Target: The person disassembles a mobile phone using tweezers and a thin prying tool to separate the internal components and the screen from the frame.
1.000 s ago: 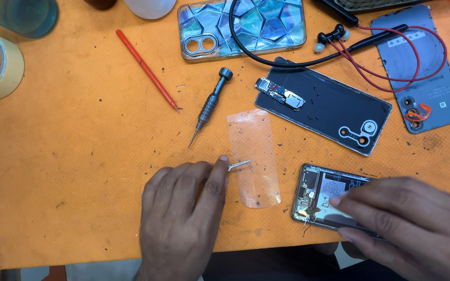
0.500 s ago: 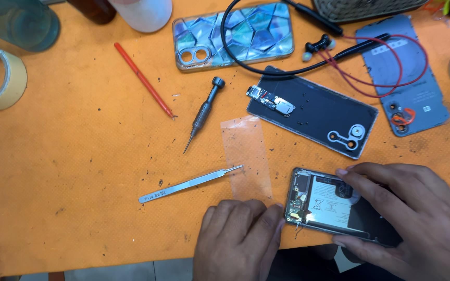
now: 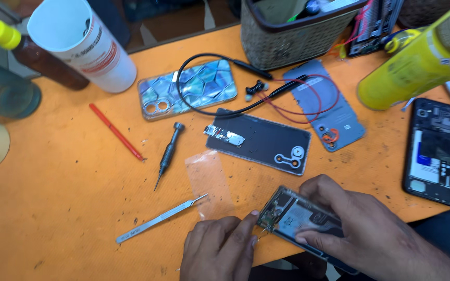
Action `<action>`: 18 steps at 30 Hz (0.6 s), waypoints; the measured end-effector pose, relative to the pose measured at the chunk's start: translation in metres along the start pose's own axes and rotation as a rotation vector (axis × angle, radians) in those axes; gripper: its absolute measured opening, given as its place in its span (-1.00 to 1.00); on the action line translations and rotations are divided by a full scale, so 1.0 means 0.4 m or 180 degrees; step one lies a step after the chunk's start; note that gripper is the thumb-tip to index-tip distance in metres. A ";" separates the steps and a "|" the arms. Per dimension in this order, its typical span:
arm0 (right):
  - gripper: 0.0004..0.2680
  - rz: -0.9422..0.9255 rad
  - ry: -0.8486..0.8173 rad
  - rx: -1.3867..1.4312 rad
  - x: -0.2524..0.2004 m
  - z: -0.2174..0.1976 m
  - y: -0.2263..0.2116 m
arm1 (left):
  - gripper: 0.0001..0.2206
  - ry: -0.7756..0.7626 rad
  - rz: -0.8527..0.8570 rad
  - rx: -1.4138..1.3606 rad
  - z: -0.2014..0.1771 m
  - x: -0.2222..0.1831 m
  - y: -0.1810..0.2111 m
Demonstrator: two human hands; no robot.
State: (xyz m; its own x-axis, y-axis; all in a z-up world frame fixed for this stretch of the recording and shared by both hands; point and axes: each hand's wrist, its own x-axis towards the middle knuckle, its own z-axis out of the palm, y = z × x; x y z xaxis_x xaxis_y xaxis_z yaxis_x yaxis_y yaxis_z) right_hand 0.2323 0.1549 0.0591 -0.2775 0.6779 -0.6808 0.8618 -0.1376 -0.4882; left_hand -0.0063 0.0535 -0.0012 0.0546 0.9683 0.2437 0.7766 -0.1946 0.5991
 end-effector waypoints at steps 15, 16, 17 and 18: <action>-0.71 -0.1557 0.0514 0.3380 -0.007 0.061 0.034 | -0.27 -0.0528 -0.1099 -0.3326 -0.044 0.151 0.090; -0.72 -0.1659 0.0683 0.3308 -0.009 0.056 0.042 | -0.40 -0.0442 -0.1087 -0.3078 -0.062 0.174 0.091; -0.73 -0.1753 0.0851 0.3237 -0.013 0.050 0.053 | -0.52 -0.0359 -0.1080 -0.2831 -0.082 0.201 0.091; -0.74 -0.1844 0.1018 0.3163 -0.016 0.047 0.063 | -0.64 -0.0276 -0.1072 -0.2584 -0.094 0.230 0.095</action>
State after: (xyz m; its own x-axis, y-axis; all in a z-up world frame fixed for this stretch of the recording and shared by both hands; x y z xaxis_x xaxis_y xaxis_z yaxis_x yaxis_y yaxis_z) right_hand 0.2478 0.1337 0.0410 -0.2768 0.9532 -0.1217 -0.1017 -0.1550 -0.9827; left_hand 0.0046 0.1294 0.0727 -0.0237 0.9963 -0.0823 0.0763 0.0839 0.9935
